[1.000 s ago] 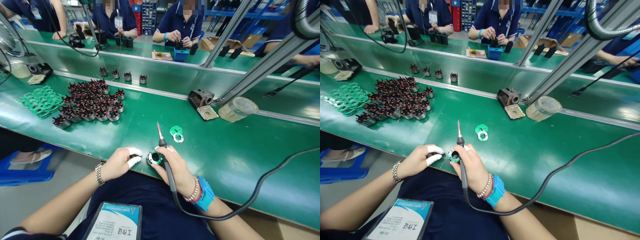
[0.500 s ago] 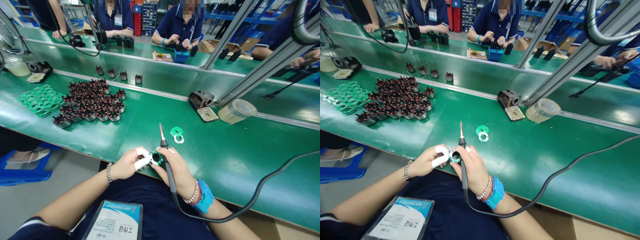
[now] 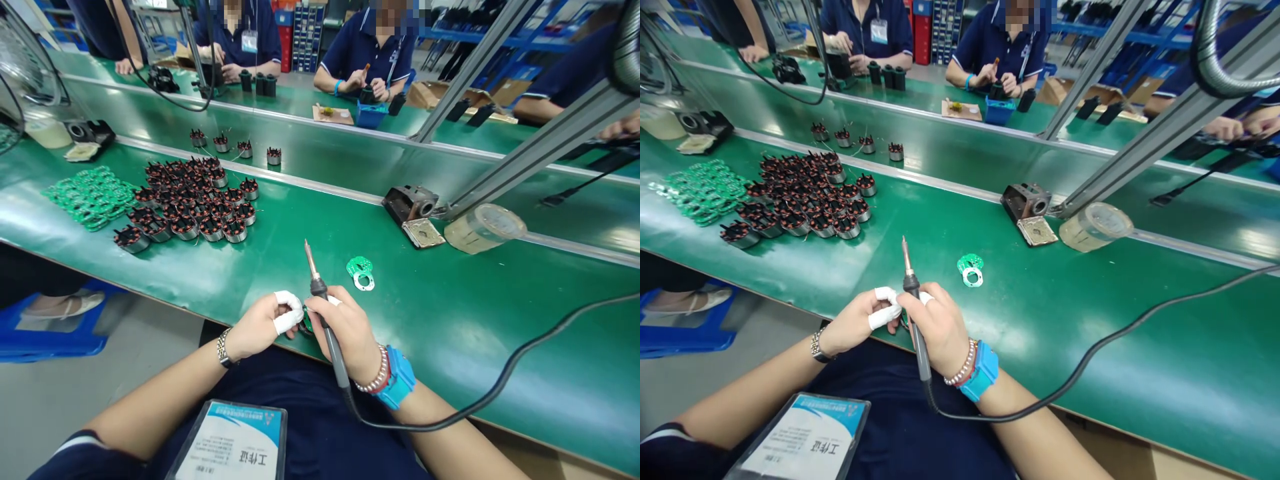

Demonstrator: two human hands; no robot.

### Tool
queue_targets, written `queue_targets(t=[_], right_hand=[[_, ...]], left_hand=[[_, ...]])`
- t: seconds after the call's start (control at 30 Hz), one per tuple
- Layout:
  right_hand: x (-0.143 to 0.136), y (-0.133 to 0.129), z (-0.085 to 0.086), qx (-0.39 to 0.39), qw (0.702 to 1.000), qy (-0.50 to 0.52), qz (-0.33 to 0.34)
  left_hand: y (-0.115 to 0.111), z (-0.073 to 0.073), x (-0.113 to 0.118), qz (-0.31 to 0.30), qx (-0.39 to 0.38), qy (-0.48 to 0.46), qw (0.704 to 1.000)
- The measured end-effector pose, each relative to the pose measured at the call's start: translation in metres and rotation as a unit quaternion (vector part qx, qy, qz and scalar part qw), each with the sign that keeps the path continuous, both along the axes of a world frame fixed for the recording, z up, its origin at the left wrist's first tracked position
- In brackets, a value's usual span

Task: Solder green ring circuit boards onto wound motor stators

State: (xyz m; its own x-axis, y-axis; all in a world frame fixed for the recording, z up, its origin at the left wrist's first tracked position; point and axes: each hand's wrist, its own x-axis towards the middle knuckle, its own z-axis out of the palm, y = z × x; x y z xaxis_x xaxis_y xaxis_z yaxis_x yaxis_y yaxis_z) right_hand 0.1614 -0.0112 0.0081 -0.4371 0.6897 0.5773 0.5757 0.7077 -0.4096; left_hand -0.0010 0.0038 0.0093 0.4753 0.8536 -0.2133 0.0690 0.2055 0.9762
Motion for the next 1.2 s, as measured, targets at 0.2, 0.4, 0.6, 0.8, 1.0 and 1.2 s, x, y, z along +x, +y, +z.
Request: queue_targets(t=[0.2, 0.4, 0.6, 0.8, 1.0, 1.2], right_hand=[[0.004, -0.008, 0.016, -0.019, 0.996, 0.072, -0.053], [0.032, -0.025, 0.035, -0.048, 0.995, 0.081, -0.044], [0.043, -0.035, 0.038, -0.067, 0.994, 0.078, -0.034], [0.042, -0.036, 0.035, -0.093, 0.991, 0.095, -0.021], [0.041, -0.034, 0.036, -0.087, 0.992, 0.093, -0.009], [0.038, -0.032, 0.041, -0.084, 0.993, 0.087, 0.001]], left_hand=[[0.0, 0.001, 0.003, 0.032, -0.019, -0.005, 0.999], [0.002, -0.001, 0.004, 0.041, -0.055, 0.005, 0.998], [0.001, -0.002, 0.006, 0.062, -0.059, 0.006, 0.996], [0.001, -0.001, 0.006, 0.064, -0.061, 0.015, 0.996], [0.002, -0.001, 0.006, 0.063, -0.053, 0.017, 0.996], [0.002, -0.001, 0.006, 0.059, -0.048, 0.024, 0.997]])
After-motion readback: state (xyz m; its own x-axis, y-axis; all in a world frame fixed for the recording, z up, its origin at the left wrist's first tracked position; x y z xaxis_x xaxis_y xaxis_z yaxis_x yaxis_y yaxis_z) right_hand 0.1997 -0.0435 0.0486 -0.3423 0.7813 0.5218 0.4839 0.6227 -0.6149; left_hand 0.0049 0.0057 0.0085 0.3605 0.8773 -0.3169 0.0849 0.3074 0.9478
